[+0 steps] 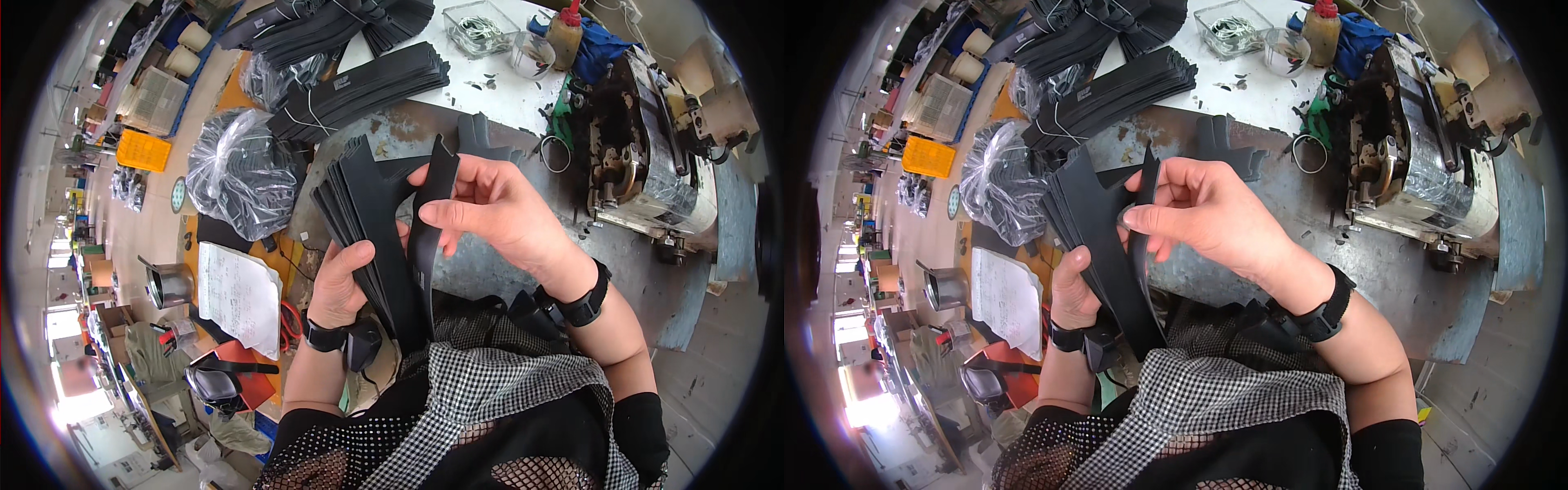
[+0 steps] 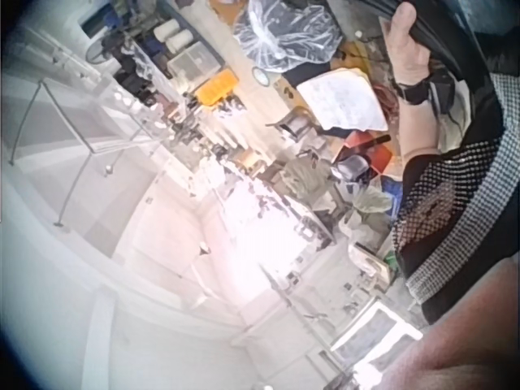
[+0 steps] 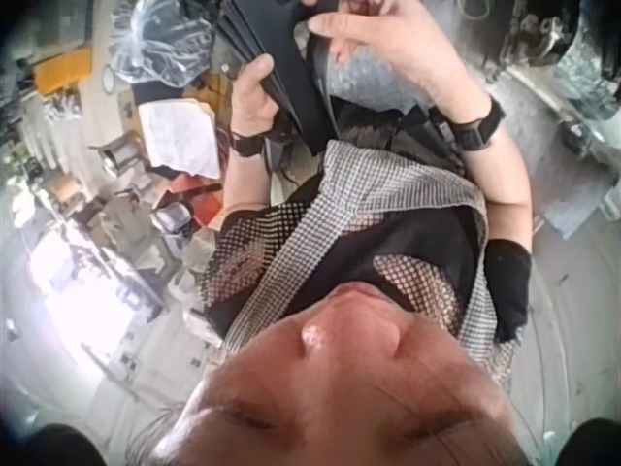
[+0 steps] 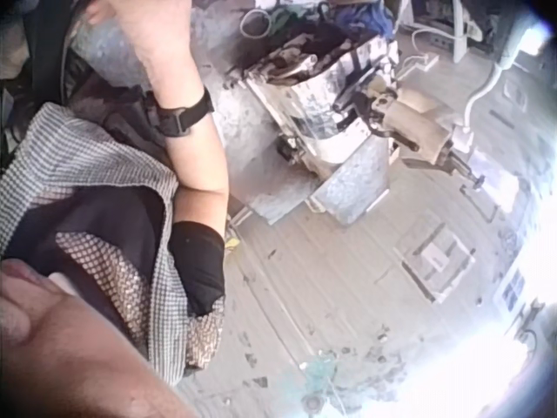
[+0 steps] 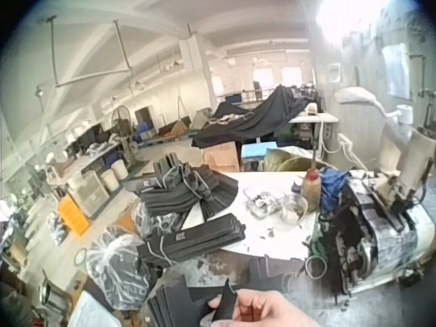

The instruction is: Inspecting and stacking black shoe components on a workstation.

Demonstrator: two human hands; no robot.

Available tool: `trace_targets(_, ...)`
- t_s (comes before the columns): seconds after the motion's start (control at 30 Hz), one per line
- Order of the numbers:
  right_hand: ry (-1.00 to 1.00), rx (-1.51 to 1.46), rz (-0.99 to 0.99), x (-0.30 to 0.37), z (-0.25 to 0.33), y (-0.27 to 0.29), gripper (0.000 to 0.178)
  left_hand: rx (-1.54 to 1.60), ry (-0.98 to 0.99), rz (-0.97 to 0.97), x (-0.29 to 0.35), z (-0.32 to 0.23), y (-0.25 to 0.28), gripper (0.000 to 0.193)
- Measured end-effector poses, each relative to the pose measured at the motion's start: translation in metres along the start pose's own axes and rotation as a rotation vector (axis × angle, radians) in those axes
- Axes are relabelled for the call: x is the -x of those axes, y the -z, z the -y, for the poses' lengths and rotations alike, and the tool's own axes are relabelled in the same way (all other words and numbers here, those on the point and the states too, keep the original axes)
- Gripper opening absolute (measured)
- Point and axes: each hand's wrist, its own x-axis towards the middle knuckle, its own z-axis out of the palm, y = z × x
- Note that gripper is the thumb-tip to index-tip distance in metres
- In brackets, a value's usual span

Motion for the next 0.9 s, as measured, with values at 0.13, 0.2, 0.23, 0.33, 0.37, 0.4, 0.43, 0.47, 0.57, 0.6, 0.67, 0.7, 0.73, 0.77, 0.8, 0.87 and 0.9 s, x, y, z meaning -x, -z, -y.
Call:
trace_targets(0.13, -0.019, 0.006, -0.035, 0.0, 0.0, -0.002, 0.035, -0.019, -0.009, 0.047, -0.002, -0.002, -0.011, 0.043)
trace_targets(0.2, -0.008, 0.026, -0.047, 0.0, -0.002, -0.007, 0.037, -0.227, -0.01, 0.054, -0.003, -0.002, -0.018, 0.054)
trace_targets(0.23, -0.005, 0.041, -0.052, 0.0, -0.002, -0.009, 0.039, -0.328, -0.012, 0.062, -0.003, -0.002, -0.022, 0.06)
trace_targets(0.33, 0.043, 0.29, -0.087, 0.0, -0.006, -0.013, 0.041, -0.411, -0.059, 0.087, -0.004, -0.001, -0.029, 0.038)
trace_targets(0.37, 0.052, 0.289, -0.075, 0.0, -0.006, -0.012, 0.042, -0.371, -0.029, 0.068, -0.004, -0.001, -0.031, 0.039)
trace_targets(0.4, 0.042, 0.247, -0.075, -0.001, -0.007, -0.012, 0.041, -0.352, -0.022, 0.072, -0.004, -0.001, -0.032, 0.04)
trace_targets(0.43, 0.063, 0.194, -0.063, -0.001, -0.008, -0.011, 0.041, -0.334, -0.015, 0.075, -0.004, -0.001, -0.032, 0.04)
trace_targets(0.47, 0.058, 0.153, -0.067, -0.001, -0.008, -0.01, 0.041, -0.318, -0.009, 0.076, -0.004, 0.0, -0.032, 0.041)
trace_targets(0.57, 0.016, 0.021, -0.037, -0.001, -0.008, -0.006, 0.034, -0.286, -0.002, 0.062, -0.004, 0.001, -0.029, 0.053)
trace_targets(0.6, 0.026, -0.002, -0.031, 0.0, -0.007, -0.004, 0.032, -0.246, 0.002, 0.039, -0.003, 0.002, -0.027, 0.053)
trace_targets(0.67, 0.028, -0.043, -0.018, 0.002, -0.006, -0.001, 0.028, -0.158, -0.001, -0.006, -0.002, 0.004, -0.021, 0.054)
trace_targets(0.7, 0.038, -0.028, -0.017, 0.002, -0.005, 0.001, 0.027, -0.165, -0.009, -0.07, -0.001, 0.004, -0.018, 0.053)
trace_targets(0.73, 0.031, -0.028, -0.014, 0.003, -0.005, 0.003, 0.027, -0.131, -0.003, -0.06, -0.002, 0.003, -0.014, 0.053)
trace_targets(0.77, 0.034, -0.033, -0.011, 0.003, -0.005, 0.005, 0.028, -0.096, 0.004, -0.051, -0.002, 0.003, -0.011, 0.053)
trace_targets(0.8, 0.036, -0.038, -0.008, 0.004, -0.005, 0.007, 0.029, -0.085, 0.02, -0.051, -0.002, 0.003, -0.007, 0.053)
trace_targets(0.87, 0.019, -0.064, -0.006, 0.004, -0.006, 0.01, 0.031, 0.011, 0.027, 0.012, -0.002, 0.002, -0.002, 0.046)
trace_targets(0.9, 0.01, -0.077, -0.005, 0.004, -0.007, 0.011, 0.031, 0.045, 0.031, 0.048, -0.003, 0.002, -0.001, 0.043)
